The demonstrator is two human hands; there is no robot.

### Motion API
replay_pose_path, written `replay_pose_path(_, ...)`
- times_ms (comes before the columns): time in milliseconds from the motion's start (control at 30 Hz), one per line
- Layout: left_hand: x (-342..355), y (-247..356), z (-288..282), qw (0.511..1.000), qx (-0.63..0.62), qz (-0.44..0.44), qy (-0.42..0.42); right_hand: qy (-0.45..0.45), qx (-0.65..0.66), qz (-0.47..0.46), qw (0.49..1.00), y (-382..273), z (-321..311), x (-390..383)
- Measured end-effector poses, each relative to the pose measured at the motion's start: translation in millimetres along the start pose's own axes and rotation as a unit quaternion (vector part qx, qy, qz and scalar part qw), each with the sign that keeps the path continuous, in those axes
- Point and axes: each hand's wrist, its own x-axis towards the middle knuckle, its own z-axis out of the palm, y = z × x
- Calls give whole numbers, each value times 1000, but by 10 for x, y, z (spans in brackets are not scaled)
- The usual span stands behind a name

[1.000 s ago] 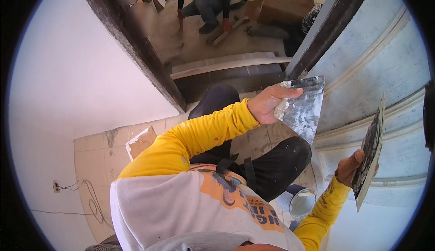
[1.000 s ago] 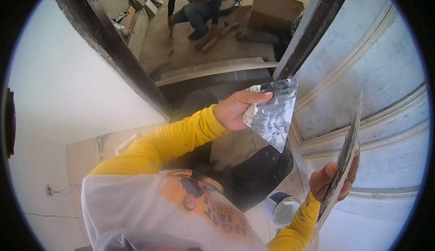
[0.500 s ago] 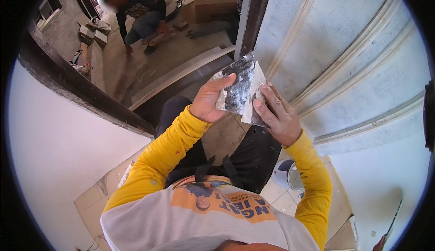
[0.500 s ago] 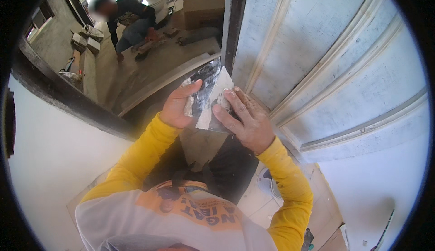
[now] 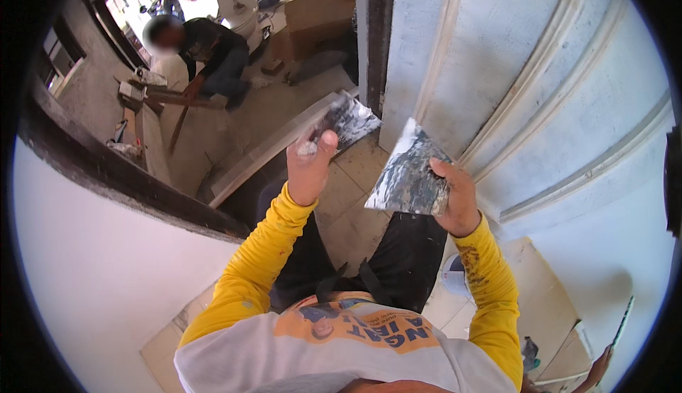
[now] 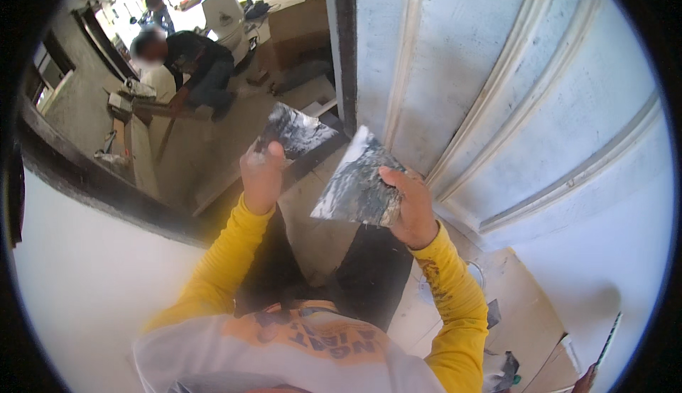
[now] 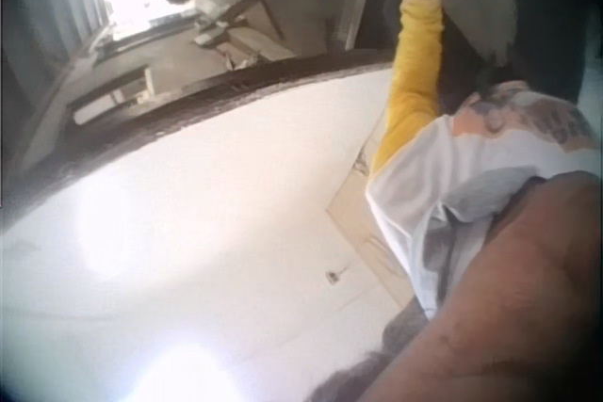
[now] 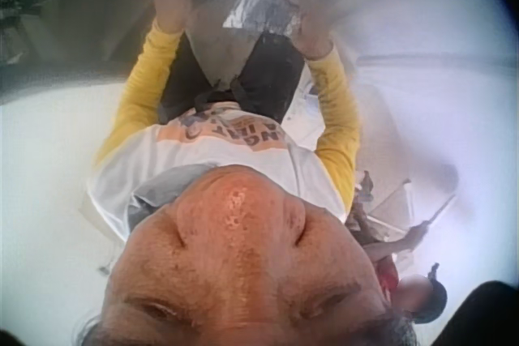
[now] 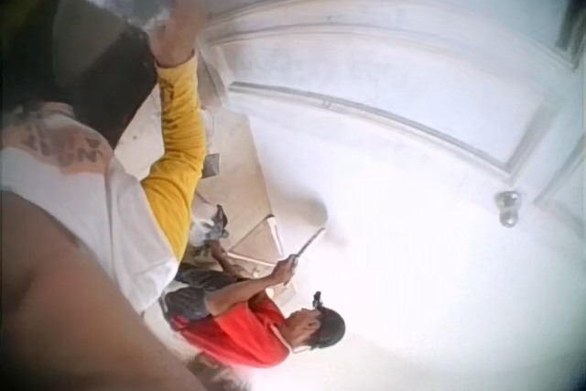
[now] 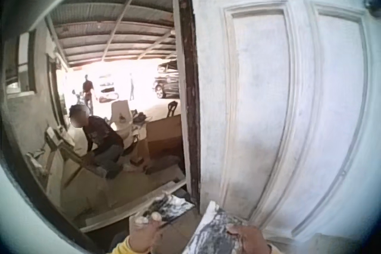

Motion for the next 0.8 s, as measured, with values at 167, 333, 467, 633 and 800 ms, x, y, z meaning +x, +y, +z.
replay_pose_path(167,42,167,130,967,141,175,-121,29,7,24,999,359,-24,18)
replay_pose_path(333,89,-1,237,937,77,290,-178,-32,-156,-224,962,160,132,-38)
replay_pose_path(467,305,-82,190,879,149,369,-262,35,133,45,990,633,-241,114)
replay_pose_path(633,483,-355,22,856,264,298,-331,88,47,-36,994,246,-459,114)
replay_pose_path(800,280,-1449,-290,945,278,60,-163,258,-299,-137,908,682,-988,574)
